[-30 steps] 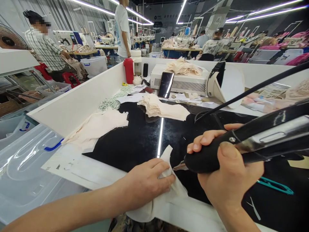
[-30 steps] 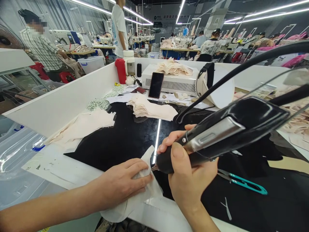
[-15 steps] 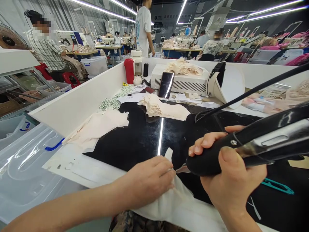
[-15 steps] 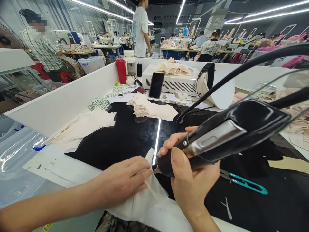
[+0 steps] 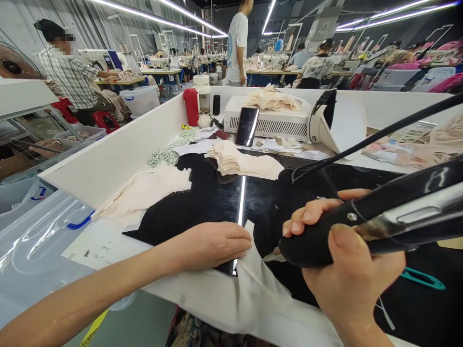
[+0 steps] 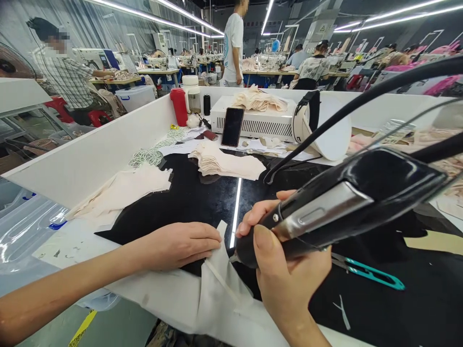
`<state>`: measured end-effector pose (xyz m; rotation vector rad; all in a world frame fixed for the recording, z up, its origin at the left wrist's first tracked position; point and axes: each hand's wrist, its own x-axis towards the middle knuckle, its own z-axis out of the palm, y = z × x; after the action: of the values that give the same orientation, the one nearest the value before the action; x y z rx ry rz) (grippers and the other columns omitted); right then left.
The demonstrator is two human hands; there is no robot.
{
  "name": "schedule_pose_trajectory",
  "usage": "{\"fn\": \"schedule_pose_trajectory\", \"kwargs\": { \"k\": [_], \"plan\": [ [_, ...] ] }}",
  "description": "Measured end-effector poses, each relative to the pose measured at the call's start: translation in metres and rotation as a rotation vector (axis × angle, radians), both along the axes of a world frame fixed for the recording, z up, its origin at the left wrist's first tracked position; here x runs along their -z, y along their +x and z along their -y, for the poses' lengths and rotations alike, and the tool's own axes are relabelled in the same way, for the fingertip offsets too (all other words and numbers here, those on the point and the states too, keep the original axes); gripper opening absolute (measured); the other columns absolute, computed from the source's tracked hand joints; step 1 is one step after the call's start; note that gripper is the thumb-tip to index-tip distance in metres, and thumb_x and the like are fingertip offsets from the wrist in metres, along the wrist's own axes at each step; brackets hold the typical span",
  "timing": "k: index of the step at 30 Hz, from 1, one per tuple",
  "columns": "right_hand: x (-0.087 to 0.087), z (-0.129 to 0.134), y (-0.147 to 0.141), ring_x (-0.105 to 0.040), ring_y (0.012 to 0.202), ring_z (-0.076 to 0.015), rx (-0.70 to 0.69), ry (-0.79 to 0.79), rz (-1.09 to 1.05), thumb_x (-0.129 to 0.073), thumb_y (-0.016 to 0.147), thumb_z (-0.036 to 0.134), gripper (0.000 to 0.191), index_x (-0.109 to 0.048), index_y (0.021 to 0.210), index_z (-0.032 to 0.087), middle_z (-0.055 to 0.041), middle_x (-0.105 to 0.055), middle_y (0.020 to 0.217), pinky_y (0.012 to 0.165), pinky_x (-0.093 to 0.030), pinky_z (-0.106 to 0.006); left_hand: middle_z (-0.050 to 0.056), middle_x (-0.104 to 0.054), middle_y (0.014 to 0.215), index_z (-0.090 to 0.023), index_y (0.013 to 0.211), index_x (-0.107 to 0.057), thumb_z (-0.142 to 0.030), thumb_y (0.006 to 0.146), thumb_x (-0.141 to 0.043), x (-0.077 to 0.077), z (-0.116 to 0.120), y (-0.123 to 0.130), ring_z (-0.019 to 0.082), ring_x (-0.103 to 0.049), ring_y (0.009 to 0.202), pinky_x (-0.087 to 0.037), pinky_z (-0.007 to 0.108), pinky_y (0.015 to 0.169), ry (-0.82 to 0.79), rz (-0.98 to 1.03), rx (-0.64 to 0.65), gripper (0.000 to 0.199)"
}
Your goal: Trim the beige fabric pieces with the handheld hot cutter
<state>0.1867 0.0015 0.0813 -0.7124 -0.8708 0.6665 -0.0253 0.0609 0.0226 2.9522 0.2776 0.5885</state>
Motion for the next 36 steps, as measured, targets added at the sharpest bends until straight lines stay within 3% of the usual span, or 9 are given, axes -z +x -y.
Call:
{"fn": "schedule_pose_trajectory", "kwargs": {
  "k": [8,11,22,36],
  "plan": [
    [-0.002,0.001,0.001,-0.068,0.057,-0.0178,0.006,-0.017,-0.008,-0.108,0.077,0.042,0.05,-0.073,0.11,0.028,0.0073,-0.075,0.074,0.053,-0.064,-0.03,0.01,-0.077,0.141,-0.021,0.139,-0.073,-0.034,0.126,-0.055,-0.005,0.004,-0.007,0.022,-0.076,0.13,-0.066,0.029,0.102,0.011,-0.092,-0.025,0.025],
    [-0.003,0.001,0.0,-0.068,0.057,-0.0179,0.005,-0.028,-0.009,-0.108,0.077,0.042,0.049,-0.074,0.11,0.029,0.0071,-0.075,0.073,0.054,-0.064,-0.03,0.01,-0.075,0.143,-0.023,0.138,-0.073,-0.041,0.123,-0.062,-0.005,0.007,-0.008,0.023,-0.076,0.13,-0.065,0.03,0.106,0.043,-0.104,-0.025,0.025],
    [-0.012,-0.007,-0.007,-0.066,0.052,-0.0179,0.058,-0.001,-0.011,-0.094,0.076,0.024,0.037,-0.072,0.105,0.028,0.008,-0.073,0.07,0.048,-0.062,-0.032,0.013,-0.075,0.144,-0.021,0.138,-0.074,-0.038,0.119,-0.07,-0.001,0.01,-0.006,0.024,-0.077,0.127,-0.065,0.035,0.113,0.047,-0.1,-0.025,0.026],
    [-0.009,-0.01,-0.009,-0.066,0.053,-0.0181,0.068,0.009,0.004,-0.094,0.08,0.028,0.037,-0.07,0.109,0.028,0.0075,-0.072,0.072,0.05,-0.062,-0.032,0.015,-0.074,0.145,-0.019,0.138,-0.076,-0.037,0.119,-0.069,0.003,0.015,-0.001,0.027,-0.078,0.125,-0.067,0.037,0.11,0.016,-0.016,-0.013,0.027]
  ]
}}
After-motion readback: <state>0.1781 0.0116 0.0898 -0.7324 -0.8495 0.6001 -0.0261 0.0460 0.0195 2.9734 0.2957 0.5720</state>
